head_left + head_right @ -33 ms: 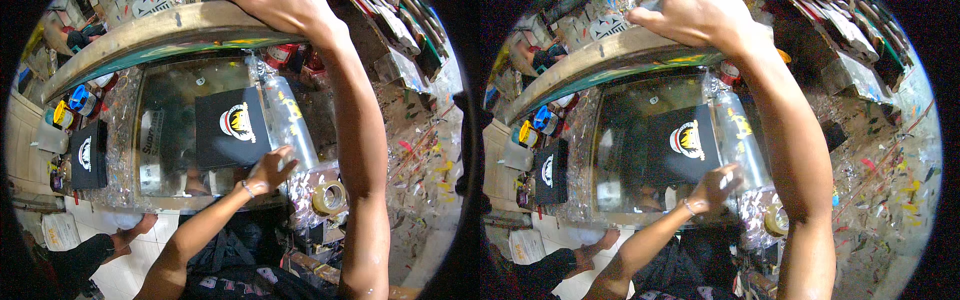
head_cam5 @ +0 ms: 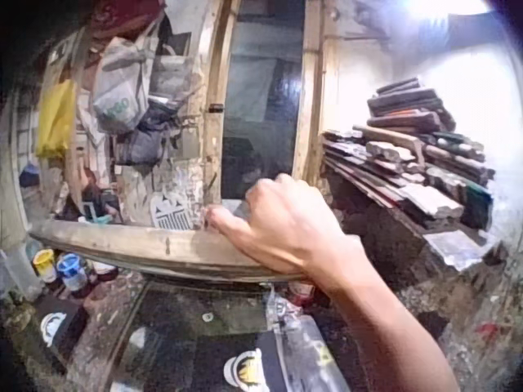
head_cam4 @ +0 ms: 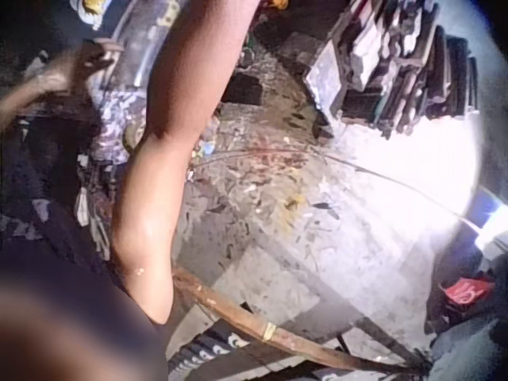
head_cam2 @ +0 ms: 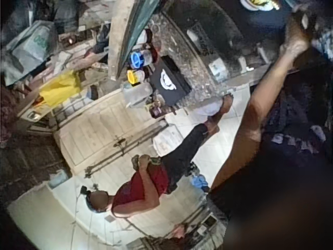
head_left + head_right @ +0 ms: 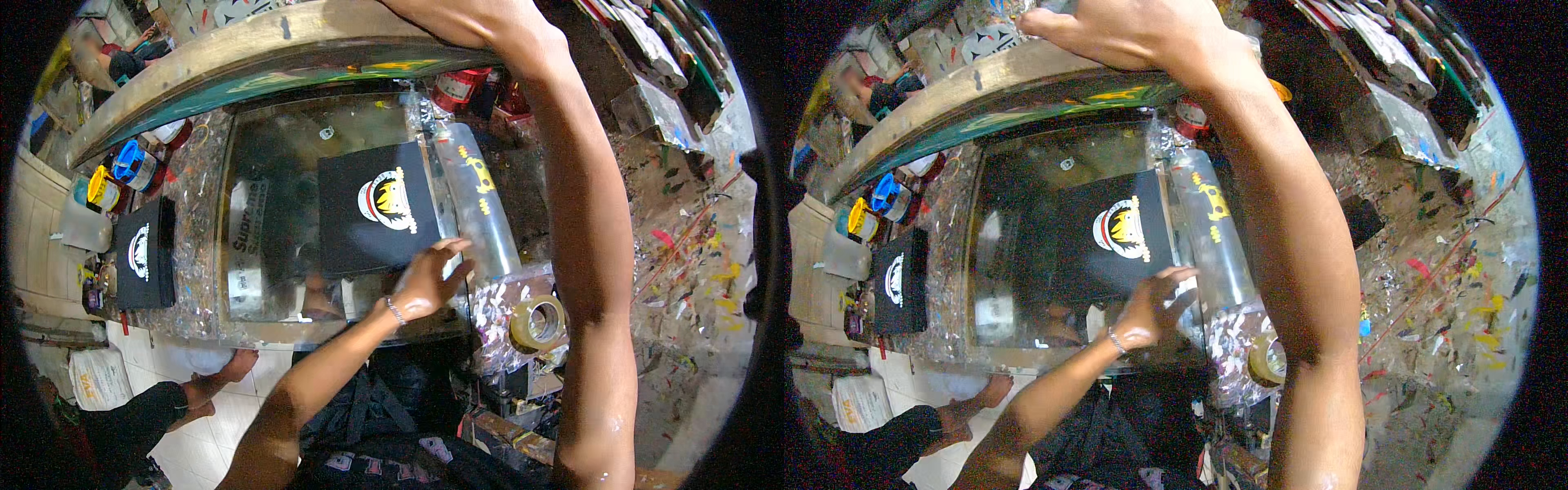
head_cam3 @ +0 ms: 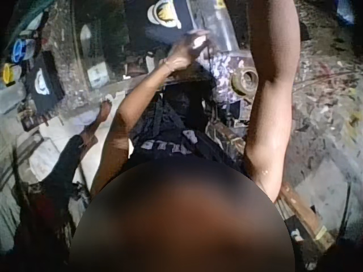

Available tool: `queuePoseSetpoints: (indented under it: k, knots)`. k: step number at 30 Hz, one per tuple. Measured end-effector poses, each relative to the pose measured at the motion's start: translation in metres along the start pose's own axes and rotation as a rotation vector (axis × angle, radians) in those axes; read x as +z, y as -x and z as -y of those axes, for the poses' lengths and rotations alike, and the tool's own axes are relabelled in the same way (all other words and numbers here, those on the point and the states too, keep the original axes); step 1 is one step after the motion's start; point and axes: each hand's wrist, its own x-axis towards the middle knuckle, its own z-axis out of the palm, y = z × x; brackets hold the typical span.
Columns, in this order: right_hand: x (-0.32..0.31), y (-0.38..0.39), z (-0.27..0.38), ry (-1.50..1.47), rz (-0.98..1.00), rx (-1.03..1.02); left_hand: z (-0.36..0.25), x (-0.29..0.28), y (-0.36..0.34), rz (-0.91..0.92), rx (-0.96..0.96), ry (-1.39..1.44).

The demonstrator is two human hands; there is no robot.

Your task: The person performs screen printing on black t-shirts. They place a t-shirt under a screen, pour yellow ink onto the screen, and use a squeegee to pull the ink across the mesh. After each print, they lift the screen, remove the printed t-shirt, and place a new one underneath to repeat the process.

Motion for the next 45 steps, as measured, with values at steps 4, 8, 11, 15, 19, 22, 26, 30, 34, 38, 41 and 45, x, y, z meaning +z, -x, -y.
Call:
queuePoseSetpoints:
  k: [4,8,11,15,19,22,26,30,34,38,41,45]
  knots:
    - [-0.003,-0.013,-0.005,0.016,0.151,0.181,0.033,-0.068,0.026,0.014,-0.032,-0.619]
    - [-0.006,-0.012,-0.010,-0.015,0.116,0.092,0.054,-0.096,0.035,0.130,0.096,-0.737]
    - [-0.003,-0.010,-0.012,0.007,0.068,0.074,0.051,-0.094,0.029,0.155,0.110,-0.776]
    - [-0.004,-0.014,-0.015,0.006,0.111,0.046,0.036,-0.099,0.028,0.178,0.194,-0.941]
    - [-0.002,-0.018,-0.019,0.049,0.134,0.053,0.020,-0.131,0.063,-0.063,0.085,-0.864]
    - [0.001,-0.020,-0.024,0.055,0.173,0.215,0.004,-0.171,0.108,-0.246,-0.426,-0.540]
    - [0.018,-0.022,-0.044,-0.052,0.048,-0.022,0.006,-0.217,0.152,-0.670,-0.572,-0.307]
    - [0.029,-0.024,-0.071,0.168,0.106,0.040,0.026,-0.283,0.187,-0.951,-0.503,-0.220]
    - [0.035,-0.025,-0.078,0.068,0.006,0.005,0.030,-0.392,0.243,-1.332,-0.180,-0.264]
    - [0.032,-0.030,-0.063,-0.021,0.026,0.055,0.026,-0.482,0.294,-1.740,-0.171,-0.091]
    - [0.028,-0.034,-0.050,-0.028,0.068,0.065,0.012,-0.490,0.307,-1.549,-0.575,-0.468]
    - [0.023,-0.038,-0.041,-0.006,0.032,-0.036,-0.009,-0.404,0.244,-1.178,-0.429,-0.967]
